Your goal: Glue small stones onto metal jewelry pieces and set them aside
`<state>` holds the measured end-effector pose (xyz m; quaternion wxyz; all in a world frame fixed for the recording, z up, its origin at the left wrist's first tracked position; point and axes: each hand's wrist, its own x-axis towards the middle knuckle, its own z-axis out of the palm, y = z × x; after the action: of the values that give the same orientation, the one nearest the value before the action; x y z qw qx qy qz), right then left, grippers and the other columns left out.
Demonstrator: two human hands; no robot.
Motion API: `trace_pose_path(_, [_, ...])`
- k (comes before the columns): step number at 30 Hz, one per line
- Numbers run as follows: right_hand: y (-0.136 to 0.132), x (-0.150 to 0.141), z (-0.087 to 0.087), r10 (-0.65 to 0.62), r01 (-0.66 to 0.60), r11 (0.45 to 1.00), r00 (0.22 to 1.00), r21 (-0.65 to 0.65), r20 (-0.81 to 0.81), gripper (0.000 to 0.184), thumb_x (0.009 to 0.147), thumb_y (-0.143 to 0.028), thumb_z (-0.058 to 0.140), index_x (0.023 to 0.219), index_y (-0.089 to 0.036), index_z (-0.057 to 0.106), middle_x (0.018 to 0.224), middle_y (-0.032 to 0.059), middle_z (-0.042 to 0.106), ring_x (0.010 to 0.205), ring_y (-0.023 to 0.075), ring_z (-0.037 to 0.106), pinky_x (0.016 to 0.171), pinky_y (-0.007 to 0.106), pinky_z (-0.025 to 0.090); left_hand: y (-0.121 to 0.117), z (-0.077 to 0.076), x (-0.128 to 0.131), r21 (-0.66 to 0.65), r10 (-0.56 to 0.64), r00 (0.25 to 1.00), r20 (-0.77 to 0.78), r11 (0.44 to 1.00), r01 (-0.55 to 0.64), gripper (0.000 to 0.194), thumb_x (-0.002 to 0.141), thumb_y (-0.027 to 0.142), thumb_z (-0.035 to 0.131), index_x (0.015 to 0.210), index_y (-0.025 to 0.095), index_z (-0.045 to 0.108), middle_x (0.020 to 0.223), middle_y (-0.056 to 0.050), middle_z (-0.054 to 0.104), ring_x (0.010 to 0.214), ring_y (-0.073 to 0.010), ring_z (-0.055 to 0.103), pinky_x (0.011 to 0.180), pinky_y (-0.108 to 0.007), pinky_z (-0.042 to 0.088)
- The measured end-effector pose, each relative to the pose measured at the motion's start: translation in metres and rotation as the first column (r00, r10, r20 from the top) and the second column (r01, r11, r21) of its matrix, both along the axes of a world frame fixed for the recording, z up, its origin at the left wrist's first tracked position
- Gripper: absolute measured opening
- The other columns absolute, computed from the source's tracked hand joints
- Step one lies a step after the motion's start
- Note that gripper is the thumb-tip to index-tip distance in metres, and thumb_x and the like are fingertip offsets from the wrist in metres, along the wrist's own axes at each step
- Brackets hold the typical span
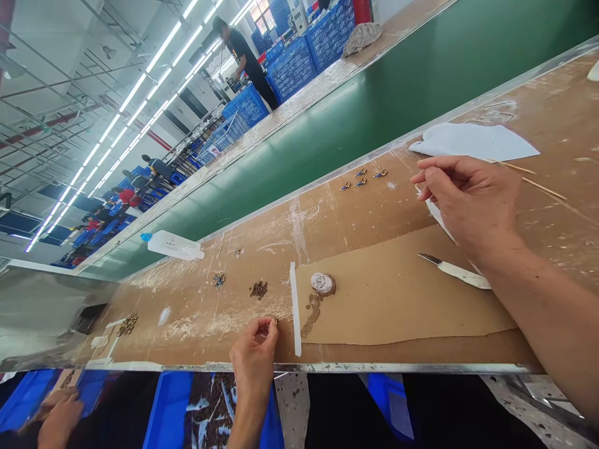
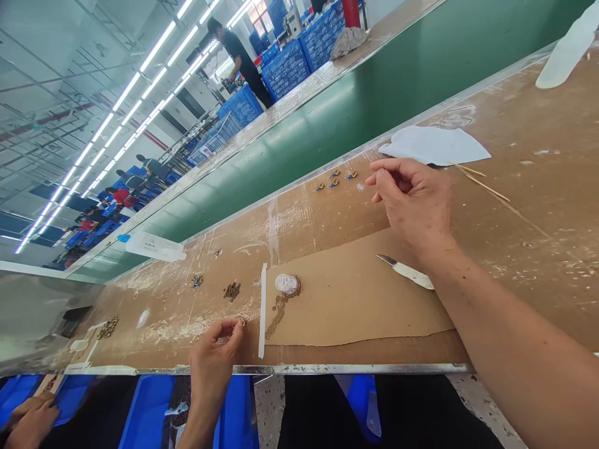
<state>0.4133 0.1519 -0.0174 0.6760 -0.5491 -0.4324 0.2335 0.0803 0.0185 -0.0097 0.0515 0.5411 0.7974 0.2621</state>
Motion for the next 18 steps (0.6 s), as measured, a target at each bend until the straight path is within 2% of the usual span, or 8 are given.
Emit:
trace_pose_path(5, [-0.001, -0.001, 0.003, -0.026, 0.026, 1.0, 0.998, 0.005, -0.063, 0.02, 0.076, -0.024, 0.054, 0.088, -0.019, 0.069, 0.075, -0.001, 0.065, 0.053, 0.004, 0.051, 0.053, 0.019, 0.041, -0.007, 0.008, 0.002, 0.032, 0.01, 0.993, 0.117, 0.999, -0.014, 0.028, 0.067, 0.048, 0.064, 0.07, 0.021, 0.07, 0.071, -0.003, 0.07, 0.069, -0.0204, 0.064, 0.069, -0.029, 0.049])
trace_pose_path(9, [-0.003, -0.002, 0.006, -0.038, 0.036, 0.999, 0.995, -0.032, -0.091, 0.02, 0.076, -0.024, 0.055, 0.089, -0.021, 0.069, 0.076, -0.0016, 0.065, 0.055, 0.0041, 0.051, 0.055, 0.019, 0.042, -0.027, 0.012, 0.006, 0.2, -0.009, 0.98, 0.2, 0.979, -0.032, 0.025, 0.067, 0.045, 0.068, 0.076, 0.022, 0.072, 0.082, -0.005, 0.072, 0.083, -0.0229, 0.066, 0.082, -0.032, 0.05])
trace_pose_path(12, [-0.004, -0.003, 0.006, -0.038, 0.034, 0.999, 0.995, -0.042, -0.093, 0.02, 0.076, -0.026, 0.055, 0.089, -0.023, 0.069, 0.076, -0.0016, 0.065, 0.056, 0.0047, 0.052, 0.053, 0.019, 0.042, -0.043, 0.012, 0.008, 0.344, -0.08, 0.982, 0.169, 0.939, 0.018, 0.014, 0.071, 0.035, 0.07, 0.077, 0.024, 0.072, 0.085, -0.003, 0.072, 0.087, -0.0222, 0.066, 0.088, -0.033, 0.05])
trace_pose_path(14, [-0.004, -0.003, 0.004, -0.032, 0.028, 0.999, 0.994, -0.042, -0.107, 0.019, 0.075, -0.028, 0.056, 0.087, -0.022, 0.069, 0.075, -0.001, 0.064, 0.056, 0.0057, 0.051, 0.049, 0.018, 0.04, -0.051, 0.015, 0.008, 0.442, -0.176, 0.981, 0.081, 0.889, 0.122, 0.007, 0.074, 0.025, 0.069, 0.081, 0.025, 0.071, 0.083, -0.002, 0.072, 0.085, -0.0204, 0.067, 0.089, -0.034, 0.051])
trace_pose_path(15, [-0.004, -0.003, 0.004, -0.029, 0.024, 0.999, 0.992, -0.041, -0.119, 0.018, 0.075, -0.029, 0.056, 0.086, -0.022, 0.069, 0.075, -0.0007, 0.064, 0.055, 0.0062, 0.051, 0.047, 0.019, 0.039, -0.055, 0.017, 0.007, 0.484, -0.243, 0.97, 0.002, 0.849, 0.212, 0.01, 0.075, 0.02, 0.068, 0.083, 0.025, 0.07, 0.083, -0.001, 0.072, 0.083, -0.0191, 0.067, 0.088, -0.034, 0.051])
trace_pose_path(18, [-0.004, -0.003, 0.001, -0.031, 0.025, 0.999, 0.987, -0.044, -0.155, 0.018, 0.072, -0.03, 0.058, 0.085, -0.022, 0.069, 0.075, 0.0002, 0.064, 0.054, 0.0074, 0.05, 0.045, 0.02, 0.039, -0.062, 0.025, 0.003, 0.502, -0.411, 0.858, -0.307, 0.696, 0.513, 0.027, 0.074, 0.005, 0.064, 0.091, 0.025, 0.069, 0.084, -0.001, 0.073, 0.079, -0.0166, 0.068, 0.085, -0.035, 0.053])
